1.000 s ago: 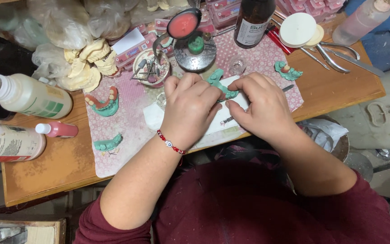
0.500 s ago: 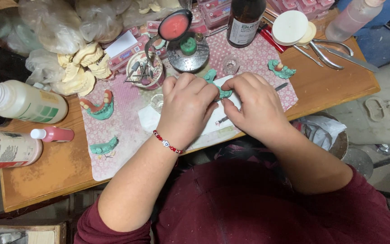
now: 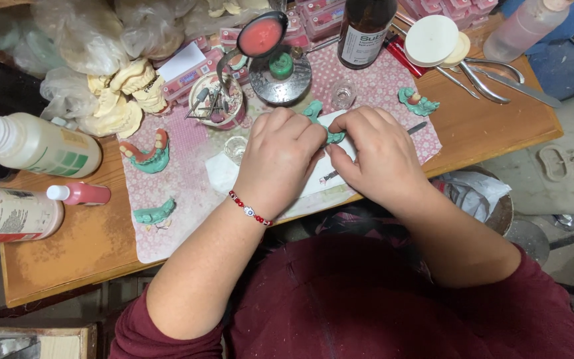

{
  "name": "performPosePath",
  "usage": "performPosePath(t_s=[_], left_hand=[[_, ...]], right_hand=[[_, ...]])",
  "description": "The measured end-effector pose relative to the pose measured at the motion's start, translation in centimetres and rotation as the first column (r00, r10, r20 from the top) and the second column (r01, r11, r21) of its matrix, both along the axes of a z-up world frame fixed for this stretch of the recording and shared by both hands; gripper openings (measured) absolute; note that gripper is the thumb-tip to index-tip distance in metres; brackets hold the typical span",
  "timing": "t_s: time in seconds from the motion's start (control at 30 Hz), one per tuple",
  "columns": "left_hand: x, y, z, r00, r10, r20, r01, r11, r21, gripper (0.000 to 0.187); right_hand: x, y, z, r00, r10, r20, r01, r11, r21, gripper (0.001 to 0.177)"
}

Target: Shaping and refining a dental prosthetic model using a carving tool and brush

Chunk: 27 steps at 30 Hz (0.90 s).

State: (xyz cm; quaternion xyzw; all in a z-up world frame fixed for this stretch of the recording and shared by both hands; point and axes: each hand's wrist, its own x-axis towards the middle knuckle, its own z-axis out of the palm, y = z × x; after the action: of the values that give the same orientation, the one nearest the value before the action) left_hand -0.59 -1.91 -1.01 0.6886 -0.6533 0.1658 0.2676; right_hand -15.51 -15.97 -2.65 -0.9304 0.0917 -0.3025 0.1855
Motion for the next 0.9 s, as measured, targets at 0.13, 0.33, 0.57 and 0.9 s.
performPosePath(t_s=[0.13,0.33,0.57,0.9], left_hand=[[0.19,-0.09,-0.57,1.000,-0.011,0.018,0.012,0.999,-0.030,0.009],[0.06,-0.12,-0.66,1.000,0.001,0.027,0.001,0.999,-0.051,0.008],[-0.15,-0.10,-0.33,0.999,-0.010,0.036,0.013,0.998,-0.068,0.008],[-0.20,-0.25,-0.69,0.996,-0.013,0.093,0.020,0.997,-0.080,0.011]], right_hand=[[0.03,-0.19,-0.11,1.000,0.010,-0.023,-0.010,1.000,0.028,0.025],[0.13,-0.16,0.00,1.000,0.021,-0.010,-0.020,0.997,0.068,0.024],[0.09,-0.01,0.20,1.000,0.012,-0.018,-0.010,0.998,0.068,0.023],[0.11,-0.10,0.36,0.999,0.026,-0.047,-0.024,0.999,0.036,0.022]])
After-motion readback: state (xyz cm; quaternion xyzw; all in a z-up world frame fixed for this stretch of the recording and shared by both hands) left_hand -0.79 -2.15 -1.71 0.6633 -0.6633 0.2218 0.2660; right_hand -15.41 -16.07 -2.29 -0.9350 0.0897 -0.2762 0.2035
